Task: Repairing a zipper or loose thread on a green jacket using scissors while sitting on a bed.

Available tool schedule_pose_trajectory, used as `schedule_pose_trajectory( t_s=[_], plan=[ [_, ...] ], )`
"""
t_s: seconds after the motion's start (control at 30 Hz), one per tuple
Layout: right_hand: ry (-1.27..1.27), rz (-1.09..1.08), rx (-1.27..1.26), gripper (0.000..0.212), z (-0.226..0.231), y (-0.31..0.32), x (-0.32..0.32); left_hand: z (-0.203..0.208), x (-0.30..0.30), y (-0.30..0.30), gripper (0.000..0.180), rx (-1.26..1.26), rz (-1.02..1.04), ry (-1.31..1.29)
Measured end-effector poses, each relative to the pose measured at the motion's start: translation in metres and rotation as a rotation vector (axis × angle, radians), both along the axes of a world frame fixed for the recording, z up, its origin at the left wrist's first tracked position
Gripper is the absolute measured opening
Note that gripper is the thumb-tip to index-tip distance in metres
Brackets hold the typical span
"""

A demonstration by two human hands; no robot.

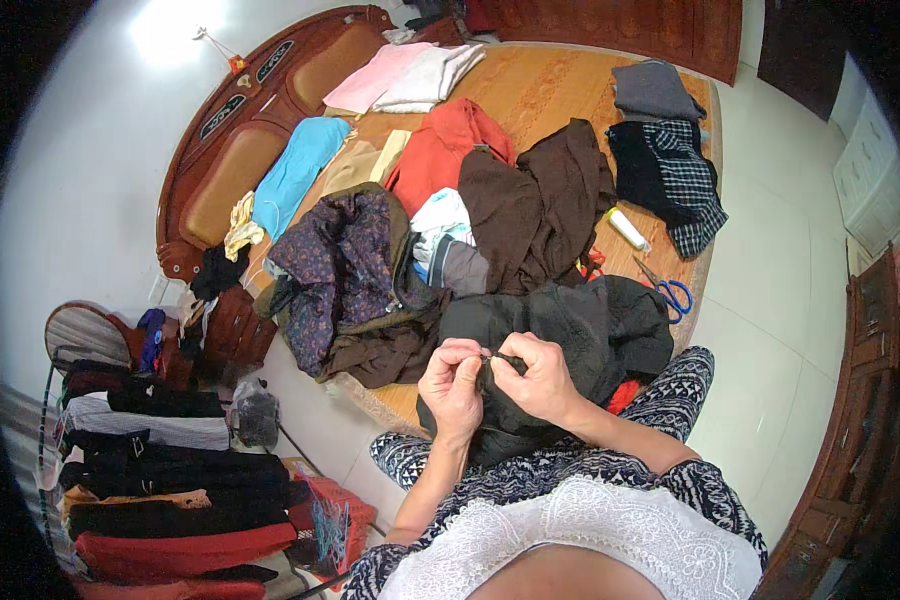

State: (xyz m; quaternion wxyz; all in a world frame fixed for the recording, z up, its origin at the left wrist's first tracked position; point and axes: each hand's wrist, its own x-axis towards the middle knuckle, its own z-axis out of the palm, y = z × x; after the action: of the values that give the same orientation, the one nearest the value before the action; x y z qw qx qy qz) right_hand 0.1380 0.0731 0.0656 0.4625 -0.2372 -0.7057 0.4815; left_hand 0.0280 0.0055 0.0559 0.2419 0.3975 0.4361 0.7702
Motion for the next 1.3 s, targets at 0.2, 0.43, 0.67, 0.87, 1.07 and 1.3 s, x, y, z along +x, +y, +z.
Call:
schedule_pose_trajectory(
  t_s=[0.2, 0.43, 0.67, 0.87, 1.07, 1.3],
  plan=[
    [0.004, 0.098, -0.235, 0.013, 0.002, 0.002, 0.002, -0.002, 0.001, 0.002, 0.003, 0.008, 0.044, 0.159],
    [0.062, 0.118, -0.264, 0.014, -0.004, 0.010, 0.003, 0.002, 0.006, -0.003, 0.004, -0.078, 0.017, 0.161],
    [0.130, 0.217, -0.235, 0.015, -0.009, 0.013, 0.003, 0.006, 0.002, -0.002, 0.005, -0.055, -0.077, -0.196],
    [0.113, 0.205, -0.141, 0.011, -0.008, 0.007, 0.003, 0.007, -0.001, -0.004, 0.010, -0.049, -0.158, -0.398],
    [0.035, 0.185, -0.129, 0.008, -0.002, 0.003, 0.004, 0.007, -0.004, -0.004, 0.008, -0.123, -0.149, -0.405],
    [0.008, 0.257, -0.234, 0.011, 0.005, -0.001, 0.005, 0.006, -0.017, -0.006, 0.009, -0.048, -0.227, -0.310]
  ],
)
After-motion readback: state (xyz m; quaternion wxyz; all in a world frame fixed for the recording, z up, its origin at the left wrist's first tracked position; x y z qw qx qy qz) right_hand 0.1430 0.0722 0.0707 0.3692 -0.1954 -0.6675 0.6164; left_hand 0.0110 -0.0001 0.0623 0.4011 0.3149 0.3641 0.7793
